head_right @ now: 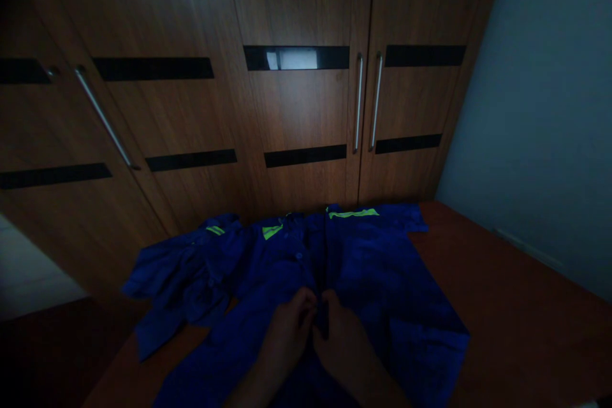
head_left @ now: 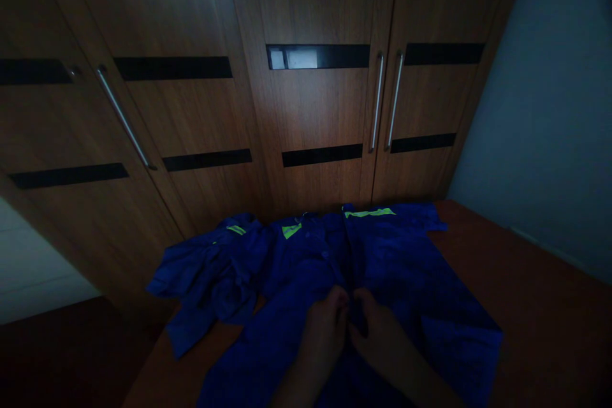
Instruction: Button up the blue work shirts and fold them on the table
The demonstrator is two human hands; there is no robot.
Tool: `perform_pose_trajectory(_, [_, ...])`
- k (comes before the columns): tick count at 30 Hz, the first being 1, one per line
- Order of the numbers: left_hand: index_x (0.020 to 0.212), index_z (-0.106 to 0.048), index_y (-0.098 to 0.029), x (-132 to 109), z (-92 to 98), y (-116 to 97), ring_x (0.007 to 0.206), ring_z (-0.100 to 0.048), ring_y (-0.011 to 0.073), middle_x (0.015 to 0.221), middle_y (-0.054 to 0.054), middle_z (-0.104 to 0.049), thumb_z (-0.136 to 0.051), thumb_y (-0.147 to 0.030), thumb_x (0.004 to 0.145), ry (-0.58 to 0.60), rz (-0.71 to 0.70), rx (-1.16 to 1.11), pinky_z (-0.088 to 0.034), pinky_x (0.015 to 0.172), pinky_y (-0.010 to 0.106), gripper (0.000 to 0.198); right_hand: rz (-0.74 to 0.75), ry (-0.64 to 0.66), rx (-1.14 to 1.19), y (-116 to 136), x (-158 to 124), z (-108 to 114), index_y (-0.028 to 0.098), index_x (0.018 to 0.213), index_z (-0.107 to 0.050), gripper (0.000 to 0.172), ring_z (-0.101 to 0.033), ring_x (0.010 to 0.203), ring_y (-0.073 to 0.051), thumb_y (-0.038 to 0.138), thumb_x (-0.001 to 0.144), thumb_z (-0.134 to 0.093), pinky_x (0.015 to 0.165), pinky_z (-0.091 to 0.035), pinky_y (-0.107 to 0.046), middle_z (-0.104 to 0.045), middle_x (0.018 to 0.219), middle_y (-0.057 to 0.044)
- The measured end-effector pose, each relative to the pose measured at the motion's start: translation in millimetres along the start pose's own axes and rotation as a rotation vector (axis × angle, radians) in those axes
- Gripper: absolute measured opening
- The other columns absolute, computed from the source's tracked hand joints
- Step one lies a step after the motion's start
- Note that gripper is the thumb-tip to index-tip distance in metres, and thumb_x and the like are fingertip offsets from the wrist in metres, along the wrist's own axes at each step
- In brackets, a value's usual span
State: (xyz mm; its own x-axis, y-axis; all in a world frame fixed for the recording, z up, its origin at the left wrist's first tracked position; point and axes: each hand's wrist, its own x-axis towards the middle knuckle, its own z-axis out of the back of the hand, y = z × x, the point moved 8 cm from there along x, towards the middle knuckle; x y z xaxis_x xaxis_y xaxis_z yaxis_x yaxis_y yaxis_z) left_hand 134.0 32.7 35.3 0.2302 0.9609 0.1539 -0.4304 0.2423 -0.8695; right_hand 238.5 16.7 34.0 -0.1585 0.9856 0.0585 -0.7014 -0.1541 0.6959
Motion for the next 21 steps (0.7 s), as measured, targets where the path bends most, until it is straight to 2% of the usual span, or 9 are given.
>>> perform_pose_trajectory(6, [0.096,-0.053,-0.023,-2,-1.5,3,0.055,-0.055,0.0167,0.062,-0.001,-0.058,-0.046,-0.009,0.081,0.009,0.021,-0.025,-0.027,0.051,0.024,0.022,0.088,0.061,-0.230,14,-4,-3,0.013,0.119,-0.049,0.039,-0.067,0.081,-0.026,0.012,0.081,-0.042,0.067,-0.045,-0.031,-0.069,0.092,-0.014])
perform_pose_trajectory(9, [0.092,-0.051,-0.022,-2,1.5,1,0.053,-0.052,0.0142,0.060,-0.003,-0.054,-0.046,-0.008,0.079,-0.025,0.028,-0.105,-0.028,0.051,0.023,0.021,0.088,0.073,-0.125,14,-4,-1,0.014,0.120,-0.047,0.041,-0.067,0.086,-0.024,0.012,0.079,-0.043,0.072,-0.046,-0.031,-0.069,0.096,-0.013])
perform_pose_trajectory(11, [0.092,-0.050,-0.022,-1,2.4,2,0.055,-0.050,0.0127,0.060,-0.005,-0.052,-0.047,-0.010,0.077,-0.043,0.037,-0.237,-0.030,0.052,0.021,0.019,0.077,0.059,-0.038,12,-4,1,0.015,0.123,-0.045,0.045,-0.065,0.091,-0.023,0.013,0.078,-0.045,0.076,-0.046,-0.031,-0.068,0.102,-0.012])
perform_pose_trajectory(16, [0.087,-0.044,-0.022,4,-5.7,17,0.051,-0.046,0.0097,0.056,-0.008,-0.049,-0.058,-0.026,0.075,-0.022,0.160,-0.546,-0.032,0.051,0.019,0.020,0.091,0.041,0.076,11,-8,2,0.019,0.125,-0.046,0.045,-0.064,0.095,-0.020,0.019,0.080,-0.047,0.081,-0.046,-0.029,-0.066,0.108,-0.009])
perform_pose_trajectory(21, [0.085,-0.045,-0.022,5,-7.0,27,0.045,-0.044,0.0080,0.054,-0.009,-0.051,-0.061,-0.025,0.069,-0.052,0.245,-0.609,-0.027,0.046,0.018,0.024,0.058,0.006,0.054,4,-9,4,0.019,0.124,-0.051,0.041,-0.063,0.074,-0.020,0.027,0.083,-0.048,0.069,-0.047,-0.030,-0.067,0.083,-0.004])
